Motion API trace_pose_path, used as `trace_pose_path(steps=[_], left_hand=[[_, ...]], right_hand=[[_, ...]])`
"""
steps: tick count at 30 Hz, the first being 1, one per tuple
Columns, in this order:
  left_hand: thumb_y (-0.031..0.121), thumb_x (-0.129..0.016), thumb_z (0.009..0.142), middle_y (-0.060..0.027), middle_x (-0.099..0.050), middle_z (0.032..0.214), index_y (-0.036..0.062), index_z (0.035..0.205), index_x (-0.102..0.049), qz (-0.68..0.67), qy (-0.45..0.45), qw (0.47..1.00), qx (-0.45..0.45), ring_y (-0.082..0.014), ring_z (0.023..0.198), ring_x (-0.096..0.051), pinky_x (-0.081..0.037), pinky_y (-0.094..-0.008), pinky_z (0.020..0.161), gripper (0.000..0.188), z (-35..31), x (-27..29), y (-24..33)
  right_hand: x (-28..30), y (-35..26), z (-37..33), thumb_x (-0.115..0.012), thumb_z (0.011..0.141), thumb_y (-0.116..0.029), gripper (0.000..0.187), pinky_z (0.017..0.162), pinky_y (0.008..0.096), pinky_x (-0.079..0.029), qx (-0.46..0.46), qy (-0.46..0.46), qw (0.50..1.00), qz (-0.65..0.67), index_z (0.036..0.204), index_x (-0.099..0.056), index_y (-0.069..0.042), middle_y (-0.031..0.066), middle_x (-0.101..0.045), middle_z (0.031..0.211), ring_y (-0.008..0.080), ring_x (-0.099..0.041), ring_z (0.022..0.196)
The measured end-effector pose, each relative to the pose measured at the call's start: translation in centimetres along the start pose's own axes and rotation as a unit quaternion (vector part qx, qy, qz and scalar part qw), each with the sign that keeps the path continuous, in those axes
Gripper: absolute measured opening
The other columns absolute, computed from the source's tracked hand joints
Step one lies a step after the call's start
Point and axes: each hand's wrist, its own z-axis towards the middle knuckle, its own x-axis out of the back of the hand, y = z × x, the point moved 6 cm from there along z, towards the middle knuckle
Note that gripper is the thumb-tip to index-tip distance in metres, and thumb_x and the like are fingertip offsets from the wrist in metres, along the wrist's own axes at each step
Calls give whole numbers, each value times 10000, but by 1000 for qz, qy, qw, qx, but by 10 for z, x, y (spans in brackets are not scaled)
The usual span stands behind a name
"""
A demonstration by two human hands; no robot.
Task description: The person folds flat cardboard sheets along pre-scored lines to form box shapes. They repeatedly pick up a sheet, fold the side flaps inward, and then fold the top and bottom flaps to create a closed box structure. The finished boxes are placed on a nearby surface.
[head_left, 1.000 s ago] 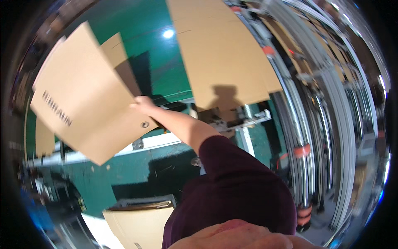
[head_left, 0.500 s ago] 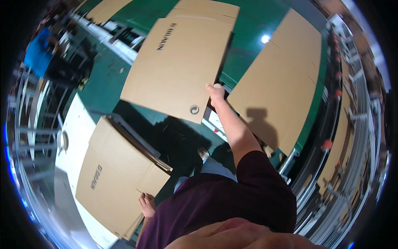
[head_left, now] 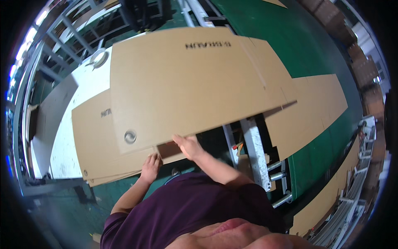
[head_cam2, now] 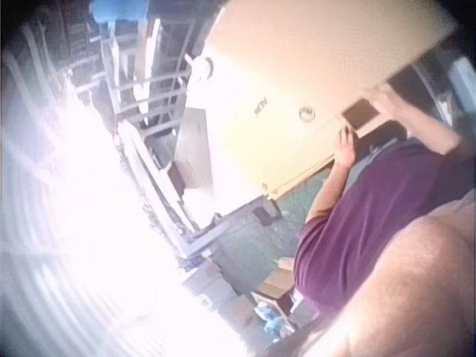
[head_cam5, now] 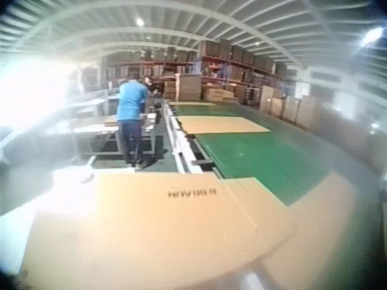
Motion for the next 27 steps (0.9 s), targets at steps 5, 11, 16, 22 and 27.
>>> trace_pose_path(steps=[5,11,16,22,27], left_hand=[[252,-481,935,-159,-483,1348,79,1320,-490,51,17,998,14,-327,1270,-415,-351,-429,1050,423,1,-34,-13],[236,-465,949,-158,-559,1266,63,1270,-534,-229,64,969,70,-314,1199,-500,-385,-420,1018,371,-4,-16,-13],[195,-502,922,-170,-563,1260,59,1245,-552,-372,108,918,89,-327,1179,-515,-397,-413,1004,354,-6,-29,-12],[185,-510,919,-166,-569,1251,60,1247,-548,-297,134,945,35,-317,1173,-524,-404,-404,996,353,-40,-36,-3],[176,-517,917,-162,-575,1245,61,1249,-546,-162,230,959,-42,-308,1168,-531,-410,-396,989,353,-71,-37,15]], right_hand=[[34,31,-60,-585,859,-22,502,951,466,-479,-8,64,995,70,1332,-424,-73,116,-519,1259,268,-544,1152],[-30,100,-81,-557,879,3,447,841,459,-558,1,30,999,-40,1308,-432,-25,130,-549,1209,283,-597,1068],[-74,190,-93,-558,911,-55,378,791,483,-584,-126,-11,992,-22,1272,-455,-8,138,-575,1166,308,-635,987],[-109,283,-104,-511,980,-267,411,944,492,-515,-380,-11,922,77,1253,-416,25,225,-545,1208,366,-574,1109],[-96,350,-101,-449,961,-493,722,981,509,-477,-529,-14,845,78,1356,-275,86,327,-427,1326,421,-507,1183]])
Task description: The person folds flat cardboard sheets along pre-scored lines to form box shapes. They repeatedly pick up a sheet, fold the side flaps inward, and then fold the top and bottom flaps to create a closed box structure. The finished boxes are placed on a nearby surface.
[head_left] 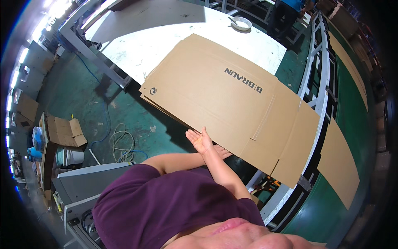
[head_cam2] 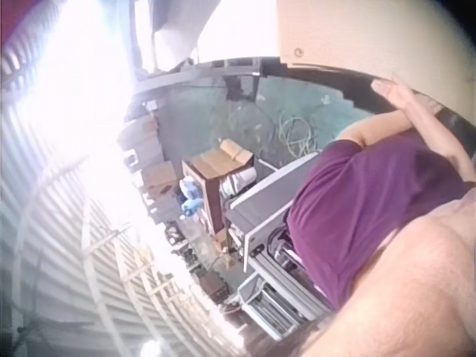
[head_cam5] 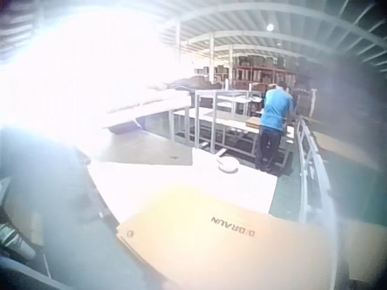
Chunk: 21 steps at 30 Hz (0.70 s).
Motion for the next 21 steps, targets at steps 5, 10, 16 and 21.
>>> trace_pose_path(steps=[5,10,16,21], left_hand=[[173,-568,889,-164,-642,1104,57,1160,-611,-79,-295,943,130,-282,1067,-603,-460,-377,921,298,-38,31,9],[151,-611,815,-135,-666,847,57,948,-664,-137,-247,903,323,-280,848,-649,-512,-372,723,170,11,97,2],[220,-678,759,-91,-539,1269,121,1177,-593,121,-157,980,-2,-296,1196,-495,-411,-415,994,437,88,16,44],[145,-631,774,-127,-545,1236,32,1031,-599,116,-90,989,-24,-298,1215,-485,-428,-365,1007,282,97,6,42]], right_hand=[[31,-10,-11,-466,918,-580,819,967,546,-461,-41,11,998,-50,1373,-257,68,329,-425,1324,460,-500,1169],[98,-60,-85,-389,933,-618,701,870,450,-501,-50,37,988,-139,1244,-455,6,244,-558,1205,339,-598,1007],[158,-118,-194,-498,964,-424,447,743,365,-559,-34,83,930,-355,1087,-571,0,153,-677,965,252,-676,836],[176,-273,-322,-634,884,-161,262,587,259,-492,457,225,770,-384,1073,-564,6,100,-655,882,156,-624,722]])
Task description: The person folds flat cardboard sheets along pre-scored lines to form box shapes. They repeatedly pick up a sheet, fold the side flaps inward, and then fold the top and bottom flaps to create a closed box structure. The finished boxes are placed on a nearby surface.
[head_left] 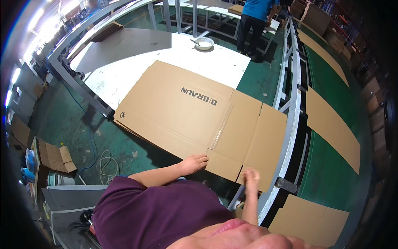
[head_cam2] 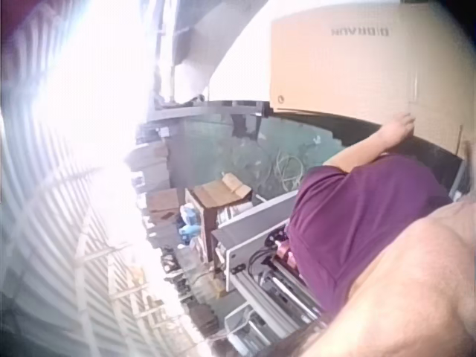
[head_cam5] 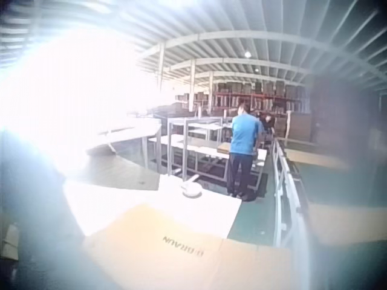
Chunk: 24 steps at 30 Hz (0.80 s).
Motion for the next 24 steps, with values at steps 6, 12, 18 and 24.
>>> trace_pose_path(steps=[6,12,18,24], left_hand=[[67,-625,816,-161,-503,1247,18,1072,-551,-82,-41,992,-87,-345,1262,-441,-403,-392,1045,271,-12,-16,-30],[109,-644,795,-131,-537,1199,31,1004,-561,-122,14,990,-62,-301,1226,-468,-437,-358,996,238,-19,-19,-32],[121,-678,766,-124,-558,1182,30,974,-582,-100,22,993,-55,-305,1162,-527,-470,-376,958,247,-10,-10,-26],[116,-683,733,-111,-600,1084,30,886,-593,-102,46,993,-43,-284,1115,-563,-503,-369,889,197,-3,4,-23]], right_hand=[[136,-4,84,-708,730,-261,550,949,441,-433,25,236,884,-403,1196,-574,-2,208,-601,1193,392,-559,1110],[39,-156,24,-633,722,-65,305,775,407,-505,175,160,853,-465,1018,-611,9,226,-666,925,392,-643,893],[-156,-140,7,-540,748,13,161,627,459,-528,328,3,772,-544,906,-523,-15,233,-610,792,403,-649,766],[-258,-27,57,-554,791,-55,139,539,347,-560,238,-36,618,-748,901,-568,28,216,-625,775,301,-673,658]])
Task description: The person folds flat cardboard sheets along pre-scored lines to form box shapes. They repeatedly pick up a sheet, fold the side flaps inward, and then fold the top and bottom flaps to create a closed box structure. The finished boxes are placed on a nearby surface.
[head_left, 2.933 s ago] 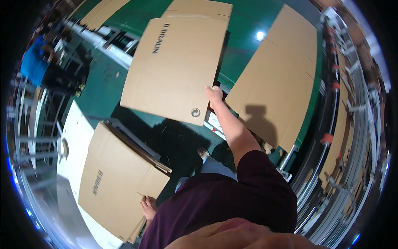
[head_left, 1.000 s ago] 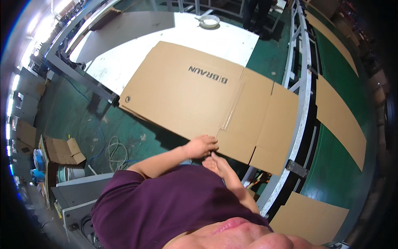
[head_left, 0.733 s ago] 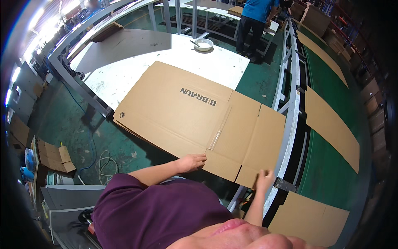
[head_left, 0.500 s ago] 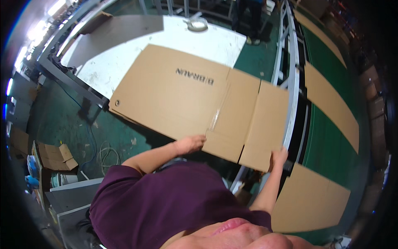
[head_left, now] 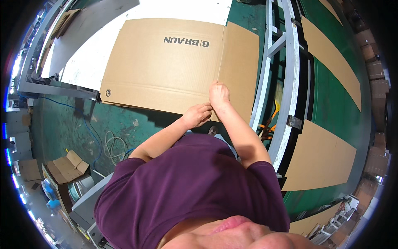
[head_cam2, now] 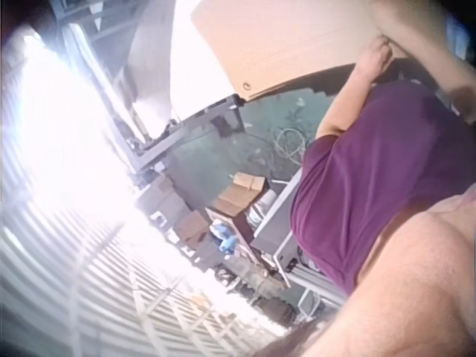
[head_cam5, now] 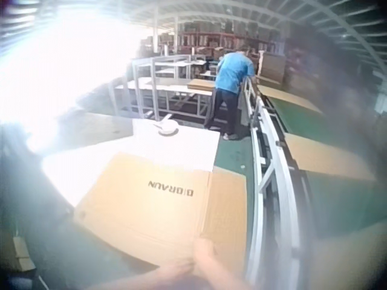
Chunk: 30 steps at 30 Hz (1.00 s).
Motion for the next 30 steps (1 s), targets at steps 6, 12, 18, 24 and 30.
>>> trace_pose_path(steps=[6,12,18,24,30], left_hand=[[140,-739,667,-128,-593,1095,26,916,-588,-37,5,999,30,-308,1118,-564,-499,-379,898,312,-11,-10,-16],[130,-753,653,-152,-576,1116,17,954,-585,-37,39,998,34,-338,1133,-546,-481,-402,934,363,-18,-10,-21],[106,-742,636,-212,-550,1195,-33,1135,-571,-74,51,992,93,-379,1159,-503,-434,-437,979,545,-2,-3,-17],[152,-765,676,-175,-547,1263,0,1160,-579,51,-60,995,68,-354,1195,-483,-400,-457,1000,540,3,-13,-8],[220,-741,749,-161,-446,1383,-5,1244,-507,180,-171,968,42,-339,1274,-410,-358,-437,1014,592,0,-27,-4]], right_hand=[[-20,-3,-5,-591,796,-117,211,648,370,-556,-3,-35,999,40,925,-587,49,209,-602,858,326,-648,774],[19,9,-27,-618,813,-185,278,754,362,-550,-16,-4,991,134,1020,-600,-1,137,-556,1001,275,-593,947],[-8,28,-63,-606,803,-237,373,825,391,-503,-87,65,988,113,1148,-602,-98,114,-561,1117,287,-541,1052],[2,61,-139,-598,794,-126,216,938,431,-409,-95,193,920,328,996,-666,-86,105,-566,1179,298,-520,1076],[-2,221,-342,-575,689,25,340,875,457,-452,-466,312,794,236,1014,-642,-44,177,-628,1033,381,-582,970]])
